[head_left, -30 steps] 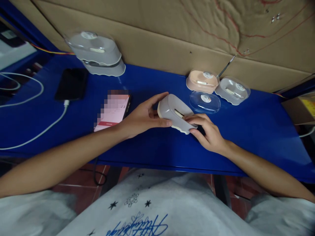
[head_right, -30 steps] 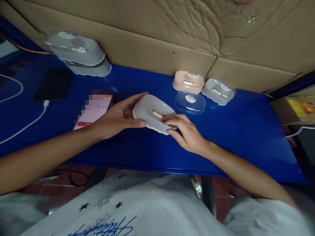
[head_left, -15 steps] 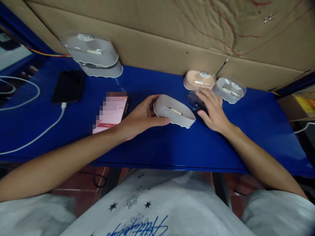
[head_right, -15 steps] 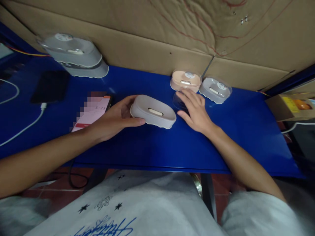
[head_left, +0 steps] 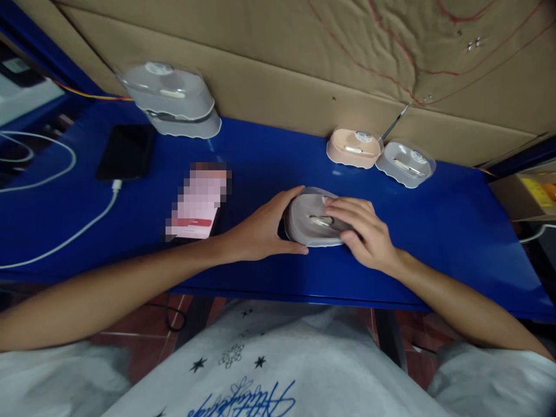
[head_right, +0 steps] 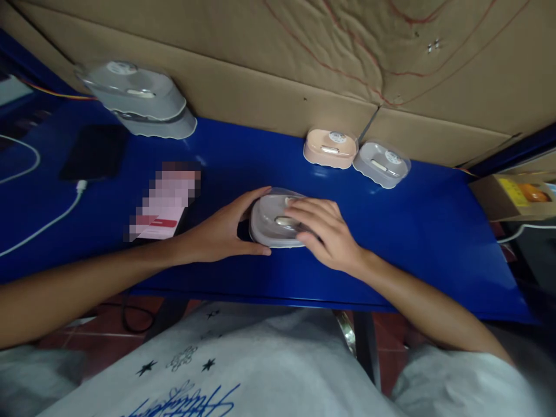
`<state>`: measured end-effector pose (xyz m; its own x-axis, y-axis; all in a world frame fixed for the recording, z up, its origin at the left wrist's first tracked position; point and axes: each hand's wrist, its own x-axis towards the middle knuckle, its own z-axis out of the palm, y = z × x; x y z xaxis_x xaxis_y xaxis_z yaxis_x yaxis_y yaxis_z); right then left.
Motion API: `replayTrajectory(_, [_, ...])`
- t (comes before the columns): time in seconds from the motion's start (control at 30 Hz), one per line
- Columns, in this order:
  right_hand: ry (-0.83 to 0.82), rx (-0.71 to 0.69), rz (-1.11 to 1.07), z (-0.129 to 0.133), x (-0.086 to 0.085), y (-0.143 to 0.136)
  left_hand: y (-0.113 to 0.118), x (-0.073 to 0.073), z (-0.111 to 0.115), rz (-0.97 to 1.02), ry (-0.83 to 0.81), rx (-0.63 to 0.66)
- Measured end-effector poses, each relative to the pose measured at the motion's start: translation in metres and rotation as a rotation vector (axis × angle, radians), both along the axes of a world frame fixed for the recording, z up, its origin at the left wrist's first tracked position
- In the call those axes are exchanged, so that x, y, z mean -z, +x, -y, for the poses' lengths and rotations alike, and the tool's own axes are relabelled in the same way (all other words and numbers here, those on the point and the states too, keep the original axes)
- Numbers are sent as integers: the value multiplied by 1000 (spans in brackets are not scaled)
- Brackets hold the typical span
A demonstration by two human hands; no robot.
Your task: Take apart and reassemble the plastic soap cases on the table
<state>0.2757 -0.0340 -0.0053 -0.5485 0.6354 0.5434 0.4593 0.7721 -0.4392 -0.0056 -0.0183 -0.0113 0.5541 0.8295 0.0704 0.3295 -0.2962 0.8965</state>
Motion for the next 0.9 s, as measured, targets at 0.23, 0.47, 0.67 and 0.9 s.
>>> replayTrajectory(0.23, [171, -151, 262, 1, 1, 3, -1, 1, -4, 6, 44, 46])
replayTrajectory(0.47, [157, -130, 286, -5, 0, 3, 0, 2, -7, 50, 85, 45])
replayTrajectory(0.67, [80, -93, 299, -7, 0, 5, -2, -1, -4, -106, 158, 30])
replayTrajectory(0.9, [32, -160, 289, -10, 4, 3, -1, -2, 3, -307, 393, 69])
